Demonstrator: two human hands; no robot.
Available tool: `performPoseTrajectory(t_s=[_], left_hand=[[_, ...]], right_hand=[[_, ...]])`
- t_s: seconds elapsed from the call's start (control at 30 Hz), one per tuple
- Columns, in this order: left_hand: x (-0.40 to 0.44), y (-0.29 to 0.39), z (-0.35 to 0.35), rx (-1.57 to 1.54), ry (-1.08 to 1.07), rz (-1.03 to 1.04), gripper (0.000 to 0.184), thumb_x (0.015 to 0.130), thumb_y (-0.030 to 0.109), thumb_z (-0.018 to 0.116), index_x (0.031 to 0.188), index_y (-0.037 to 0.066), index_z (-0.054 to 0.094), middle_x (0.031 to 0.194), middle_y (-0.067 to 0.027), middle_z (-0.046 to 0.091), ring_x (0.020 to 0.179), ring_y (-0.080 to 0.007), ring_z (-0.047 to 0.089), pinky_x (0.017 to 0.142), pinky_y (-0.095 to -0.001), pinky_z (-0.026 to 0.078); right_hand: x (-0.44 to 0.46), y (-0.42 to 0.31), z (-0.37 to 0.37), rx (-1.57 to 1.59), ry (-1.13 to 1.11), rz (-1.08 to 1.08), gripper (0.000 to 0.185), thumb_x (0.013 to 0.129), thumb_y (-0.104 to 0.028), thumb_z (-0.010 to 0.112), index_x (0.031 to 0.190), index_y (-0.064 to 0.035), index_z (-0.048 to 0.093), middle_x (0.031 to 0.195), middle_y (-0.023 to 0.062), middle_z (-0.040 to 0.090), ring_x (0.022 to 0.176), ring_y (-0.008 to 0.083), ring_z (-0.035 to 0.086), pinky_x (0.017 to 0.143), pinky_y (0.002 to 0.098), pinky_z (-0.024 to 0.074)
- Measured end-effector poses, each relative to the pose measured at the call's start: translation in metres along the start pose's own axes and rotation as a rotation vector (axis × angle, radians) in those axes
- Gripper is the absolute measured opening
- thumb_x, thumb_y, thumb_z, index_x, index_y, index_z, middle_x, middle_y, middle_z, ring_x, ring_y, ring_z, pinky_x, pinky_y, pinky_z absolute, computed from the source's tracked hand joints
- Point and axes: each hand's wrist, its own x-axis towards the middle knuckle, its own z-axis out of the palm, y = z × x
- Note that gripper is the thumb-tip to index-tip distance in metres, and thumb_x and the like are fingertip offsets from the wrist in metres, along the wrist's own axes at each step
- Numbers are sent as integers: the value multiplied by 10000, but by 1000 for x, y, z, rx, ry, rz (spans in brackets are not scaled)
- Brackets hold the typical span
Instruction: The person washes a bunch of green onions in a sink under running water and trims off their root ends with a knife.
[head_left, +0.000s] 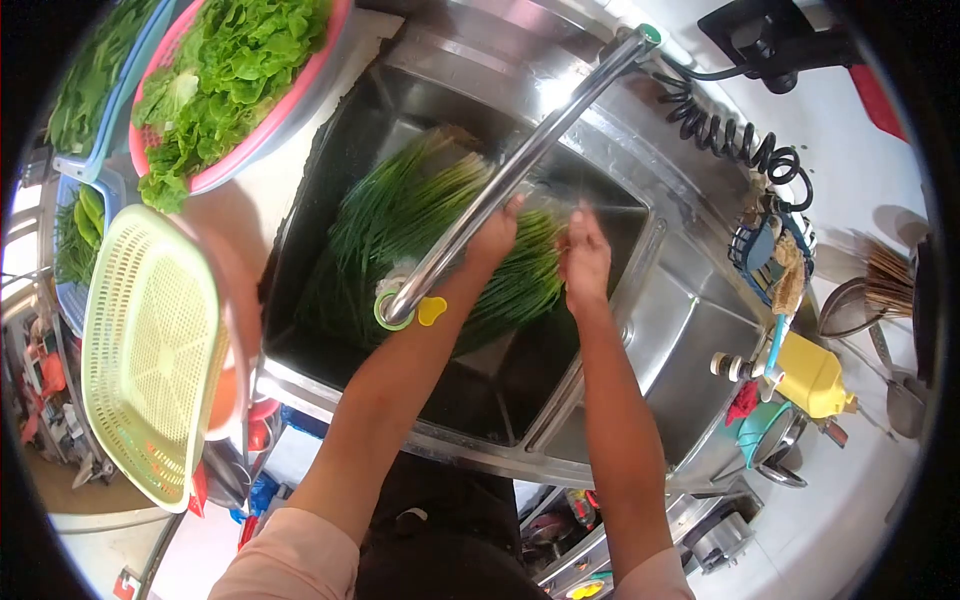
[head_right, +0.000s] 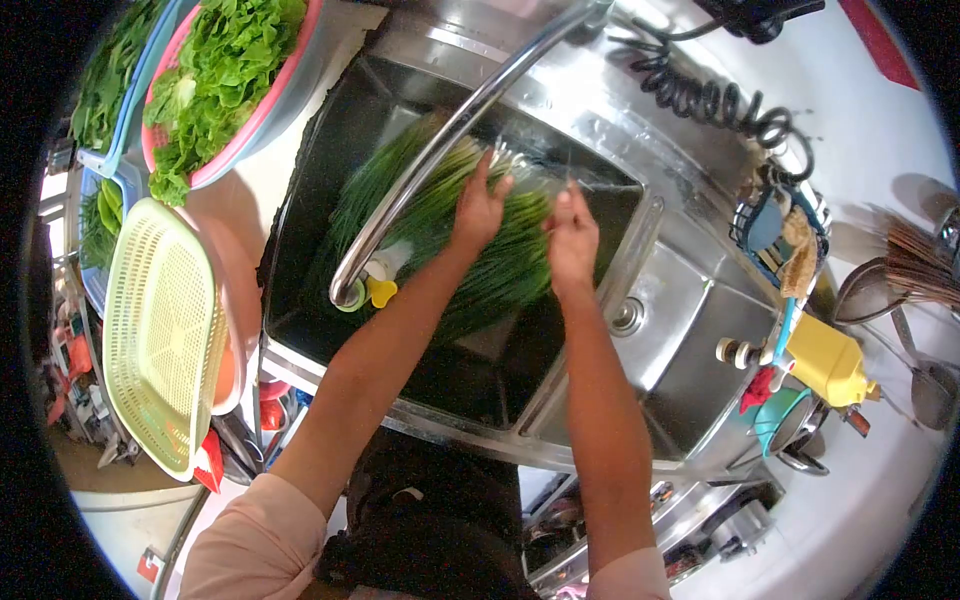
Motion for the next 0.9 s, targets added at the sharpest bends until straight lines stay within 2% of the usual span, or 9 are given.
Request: performPoseTrajectory(t_s=[0.07,0.13,0.2,0.3,0.37,0.6,0.7,0.77,0.9], left_hand=[[-17,24,-13,-159,-57,-107,541,1020,420,513,1413,48,498,1284,-173,615,1184,-284,569,1012,-421,445],[-41,34,-13,-635,-202,-243,556,1022,461,493,1408,61,501,1288,-150,618,1189,-298,566,1015,-432,446],[-75,49,-18,-1311,-498,-652,560,1022,507,462,1336,53,559,1264,-116,634,1139,-275,588,996,-404,452],[-103,69,-39,-1381,-562,-786,551,1025,511,444,1254,37,606,1202,-116,661,1107,-240,599,999,-396,443],[-117,65,-33,-1402,-563,-695,513,1031,463,459,1255,23,598,1204,-119,658,1105,-228,603,979,-376,465],[-158,71,-66,-1299,-348,-476,310,990,195,599,1221,-12,602,1166,-120,664,1039,-229,655,921,-331,540],[-201,75,-119,-1186,-154,-407,275,967,131,633,1196,-20,617,1137,-120,670,1002,-218,670,935,-354,538],[-240,68,-157,-1007,56,-371,243,962,118,634,1159,-24,638,1074,-105,684,965,-181,667,878,-311,545],[-331,13,-227,-799,479,-257,132,949,55,644,1076,18,644,1009,-65,690,898,-136,654,814,-288,537]], right_hand=[[-23,-6,-11,-3,-55,-23,561,1019,-441,533,1489,-143,458,683,-5,522,539,60,428,483,234,358],[-54,-10,-17,-18,-104,4,560,1034,-451,492,1501,-147,432,688,12,531,476,60,427,393,221,329],[-82,-11,-24,53,-224,100,617,1039,-491,446,1540,-147,343,680,25,535,465,74,434,388,225,337],[-113,-22,-31,23,-291,135,685,1041,-529,400,1583,-159,205,676,48,548,457,93,443,386,227,340],[-127,-20,-40,-6,-303,140,721,1042,-536,388,1600,-174,109,683,71,567,455,98,448,392,224,344],[-169,-34,-77,-3,-234,126,675,1045,-488,430,1587,-165,190,664,30,574,472,82,455,404,227,352],[-182,-28,-91,43,-210,87,623,1042,-460,460,1567,-181,272,660,19,573,480,72,458,396,226,350],[-192,-25,-101,6,-226,77,619,1039,-458,468,1562,-182,283,663,17,574,477,67,455,390,225,346],[-206,-15,-107,-82,-212,93,600,1022,-460,510,1534,-193,348,667,-25,571,471,57,459,372,221,336]])
